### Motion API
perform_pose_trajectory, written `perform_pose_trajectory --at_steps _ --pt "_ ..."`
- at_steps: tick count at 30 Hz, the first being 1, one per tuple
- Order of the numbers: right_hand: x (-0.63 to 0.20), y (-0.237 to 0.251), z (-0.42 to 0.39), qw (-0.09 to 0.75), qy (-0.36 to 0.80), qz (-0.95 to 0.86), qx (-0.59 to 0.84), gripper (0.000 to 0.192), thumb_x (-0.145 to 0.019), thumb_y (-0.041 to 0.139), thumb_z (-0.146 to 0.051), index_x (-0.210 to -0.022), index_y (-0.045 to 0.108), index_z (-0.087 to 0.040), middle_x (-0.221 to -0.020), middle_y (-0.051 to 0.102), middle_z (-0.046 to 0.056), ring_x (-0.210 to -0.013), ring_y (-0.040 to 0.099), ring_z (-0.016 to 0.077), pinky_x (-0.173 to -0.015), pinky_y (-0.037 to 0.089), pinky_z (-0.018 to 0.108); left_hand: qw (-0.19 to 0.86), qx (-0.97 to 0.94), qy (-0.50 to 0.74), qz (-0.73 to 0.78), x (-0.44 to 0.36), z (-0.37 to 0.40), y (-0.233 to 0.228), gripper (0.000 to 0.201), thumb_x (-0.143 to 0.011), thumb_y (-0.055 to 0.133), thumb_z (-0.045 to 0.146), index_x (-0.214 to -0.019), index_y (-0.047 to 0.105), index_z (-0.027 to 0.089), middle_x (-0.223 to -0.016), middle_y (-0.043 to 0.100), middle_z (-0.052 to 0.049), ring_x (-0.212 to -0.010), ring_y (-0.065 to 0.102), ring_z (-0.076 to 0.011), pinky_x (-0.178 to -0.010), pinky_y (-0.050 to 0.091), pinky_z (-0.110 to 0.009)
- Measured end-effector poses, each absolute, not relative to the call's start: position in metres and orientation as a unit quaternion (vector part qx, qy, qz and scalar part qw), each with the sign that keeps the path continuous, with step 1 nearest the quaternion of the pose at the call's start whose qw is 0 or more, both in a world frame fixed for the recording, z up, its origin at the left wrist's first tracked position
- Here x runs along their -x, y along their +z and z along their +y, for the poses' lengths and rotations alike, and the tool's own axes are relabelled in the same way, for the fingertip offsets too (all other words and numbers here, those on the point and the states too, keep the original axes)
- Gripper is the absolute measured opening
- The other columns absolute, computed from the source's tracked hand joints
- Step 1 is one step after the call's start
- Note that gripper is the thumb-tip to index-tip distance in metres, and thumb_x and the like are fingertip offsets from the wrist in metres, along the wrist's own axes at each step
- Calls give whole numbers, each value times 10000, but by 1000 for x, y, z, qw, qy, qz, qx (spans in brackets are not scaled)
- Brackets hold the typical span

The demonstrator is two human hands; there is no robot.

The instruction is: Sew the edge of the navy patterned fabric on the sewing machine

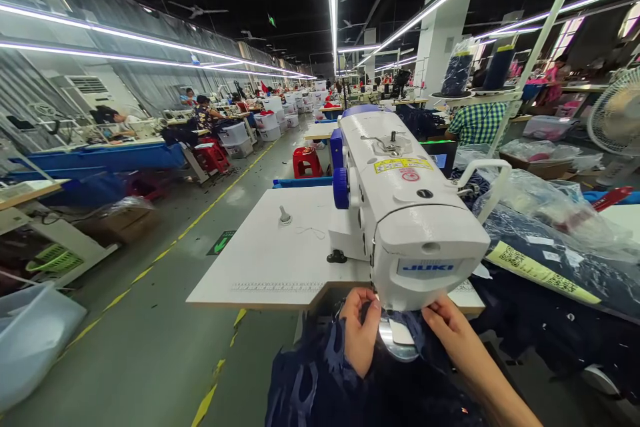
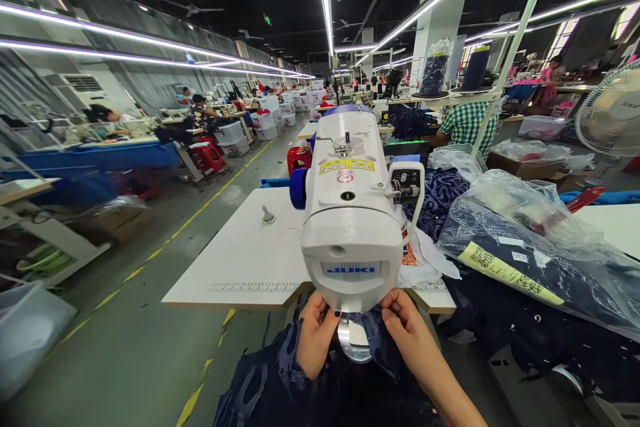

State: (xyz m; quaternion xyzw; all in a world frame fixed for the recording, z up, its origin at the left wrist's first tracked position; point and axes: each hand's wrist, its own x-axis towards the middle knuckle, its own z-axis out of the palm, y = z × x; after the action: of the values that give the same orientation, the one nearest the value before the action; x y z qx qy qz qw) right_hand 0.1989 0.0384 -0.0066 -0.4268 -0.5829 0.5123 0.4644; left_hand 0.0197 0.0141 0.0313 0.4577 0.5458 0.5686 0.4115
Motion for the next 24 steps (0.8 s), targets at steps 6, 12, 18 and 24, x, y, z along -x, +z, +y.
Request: perform_pose_trajectory --at_steps 6,12,18,24 --pt "-192 -1 33 457 522 -580 427 146 -881 514 -382 -808 501 -257 -784 515 2 -736 496 184 -759 453 282 411 -464 550 559 -10 13 27 157 -797 511 317 -841 540 169 -809 613 -54 -809 580 -189 -780 456 -322" --pt "-190 -5 33 464 527 -573 424 150 -885 510 -399 -854 530 -254 -824 519 11 -778 489 185 -763 445 275 418 -449 554 563 -1 13 22 168 -796 536 339 -822 537 173 -736 579 -17 -701 527 -143 -679 423 -272" --pt "-189 -8 33 465 537 -560 427 135 -889 500 -379 -877 526 -248 -811 515 -1 -754 478 177 -774 426 282 429 -439 554 563 2 14 18 216 -774 583 394 -793 545 182 -646 515 33 -548 455 -94 -537 368 -229" --pt "-188 5 27 484 520 -560 426 32 -882 494 -266 -898 502 -240 -795 486 -24 -714 457 146 -712 400 250 443 -439 541 565 8 11 14 264 -744 638 421 -805 556 177 -690 553 24 -551 460 -82 -530 360 -223"
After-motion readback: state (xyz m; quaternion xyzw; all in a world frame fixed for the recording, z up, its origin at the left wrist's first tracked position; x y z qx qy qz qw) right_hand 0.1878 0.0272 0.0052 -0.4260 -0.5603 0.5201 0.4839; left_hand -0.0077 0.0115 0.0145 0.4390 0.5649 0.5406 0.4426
